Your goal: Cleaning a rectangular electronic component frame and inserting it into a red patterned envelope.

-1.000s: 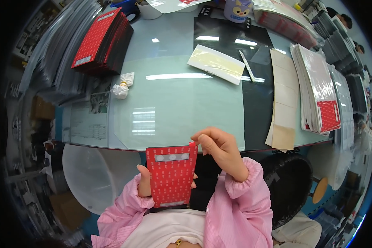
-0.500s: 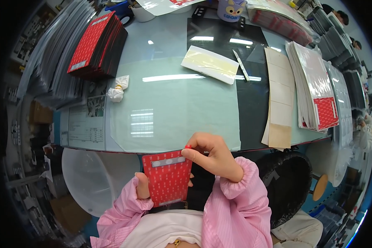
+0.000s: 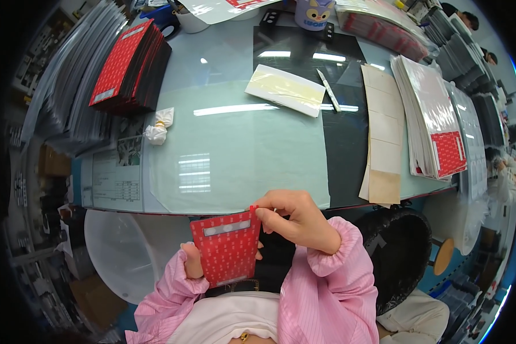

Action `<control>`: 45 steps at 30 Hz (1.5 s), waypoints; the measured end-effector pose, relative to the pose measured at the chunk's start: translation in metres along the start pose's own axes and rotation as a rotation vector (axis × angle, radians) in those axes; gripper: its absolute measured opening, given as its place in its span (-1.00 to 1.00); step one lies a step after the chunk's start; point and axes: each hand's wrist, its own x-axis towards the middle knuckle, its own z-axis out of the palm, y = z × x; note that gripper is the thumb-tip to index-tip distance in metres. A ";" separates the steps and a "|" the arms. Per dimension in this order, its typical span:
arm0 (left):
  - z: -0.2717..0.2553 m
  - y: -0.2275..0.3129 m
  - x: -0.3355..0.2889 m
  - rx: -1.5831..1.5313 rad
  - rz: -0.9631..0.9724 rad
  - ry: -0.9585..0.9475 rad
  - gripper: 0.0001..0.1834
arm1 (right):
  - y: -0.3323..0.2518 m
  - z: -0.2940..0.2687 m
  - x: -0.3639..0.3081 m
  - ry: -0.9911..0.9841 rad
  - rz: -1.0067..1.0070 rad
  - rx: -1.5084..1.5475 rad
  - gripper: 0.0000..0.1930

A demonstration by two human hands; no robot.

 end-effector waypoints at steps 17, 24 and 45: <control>0.008 0.004 -0.003 -0.057 -0.014 0.074 0.54 | -0.006 -0.002 0.009 0.093 -0.204 -0.240 -0.82; 0.014 0.004 -0.001 0.007 0.014 0.120 0.53 | -0.010 0.007 0.010 0.193 -0.314 -0.398 -0.78; 0.027 -0.003 -0.007 0.124 0.149 0.145 0.49 | 0.011 0.036 0.008 0.438 -0.723 -0.755 -0.68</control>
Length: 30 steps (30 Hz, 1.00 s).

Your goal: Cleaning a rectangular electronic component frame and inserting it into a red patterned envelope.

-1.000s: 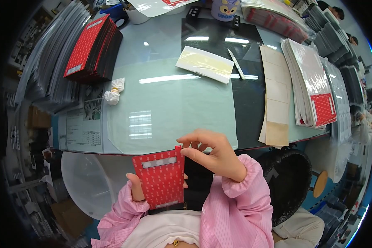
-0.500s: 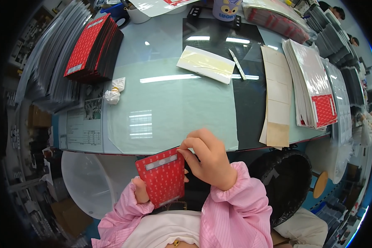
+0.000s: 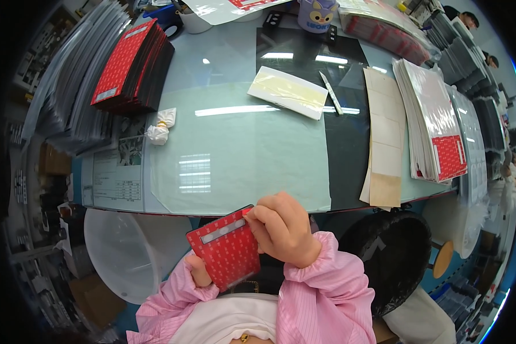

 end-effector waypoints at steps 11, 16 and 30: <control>-0.007 -0.003 0.003 -0.066 -0.069 0.010 0.51 | -0.006 0.003 -0.003 -0.033 0.150 0.126 -0.70; -0.005 0.000 0.005 -0.069 -0.051 0.000 0.51 | -0.002 0.001 0.002 -0.048 0.167 0.061 -0.75; -0.009 -0.012 0.008 -0.152 0.009 0.110 0.31 | -0.009 0.005 0.003 -0.174 -0.142 -0.006 -0.73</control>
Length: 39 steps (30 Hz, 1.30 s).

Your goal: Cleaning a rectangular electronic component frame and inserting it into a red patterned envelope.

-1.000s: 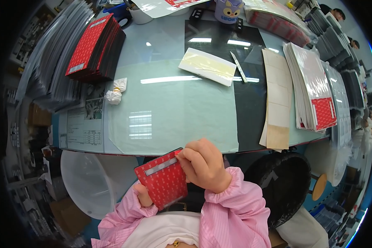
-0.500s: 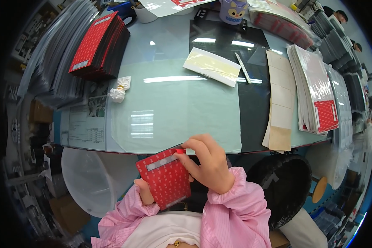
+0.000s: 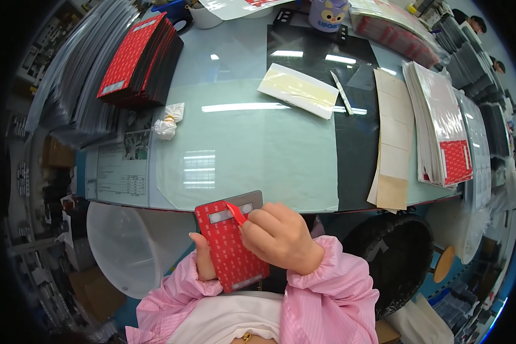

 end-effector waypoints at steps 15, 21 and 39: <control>-0.001 -0.001 0.009 -0.045 -0.002 -0.035 0.26 | 0.000 0.008 0.013 -0.026 0.123 0.033 -0.74; 0.001 0.000 0.012 -0.100 -0.006 -0.046 0.17 | 0.002 0.001 0.018 -0.100 0.122 0.023 -0.70; -0.018 0.034 0.017 0.238 -0.103 -0.042 -0.54 | 0.000 -0.006 0.017 0.047 0.266 -0.023 -0.70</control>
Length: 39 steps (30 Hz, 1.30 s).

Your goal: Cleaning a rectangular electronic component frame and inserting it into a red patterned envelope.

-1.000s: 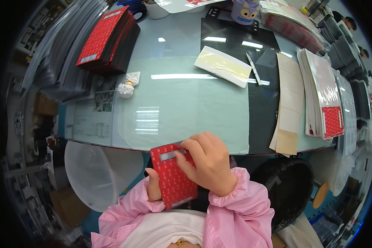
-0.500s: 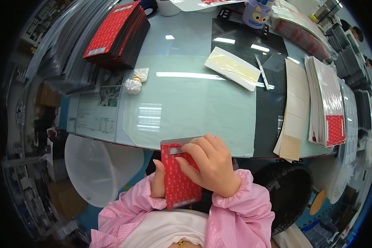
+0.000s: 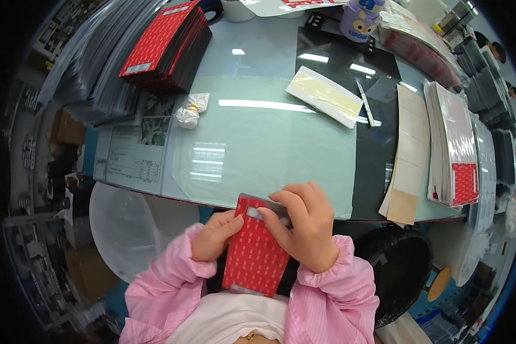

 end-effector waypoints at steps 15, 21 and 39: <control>-0.001 0.101 0.107 1.798 0.652 -0.268 -0.77 | 0.041 -0.008 -0.029 0.112 0.351 0.113 -0.97; 0.013 0.069 0.098 1.607 0.917 0.080 -0.67 | 0.065 -0.008 -0.047 0.145 0.338 0.018 -0.96; 0.017 0.043 0.074 1.407 0.752 0.168 -0.87 | 0.066 -0.002 -0.051 0.145 0.290 -0.063 -0.93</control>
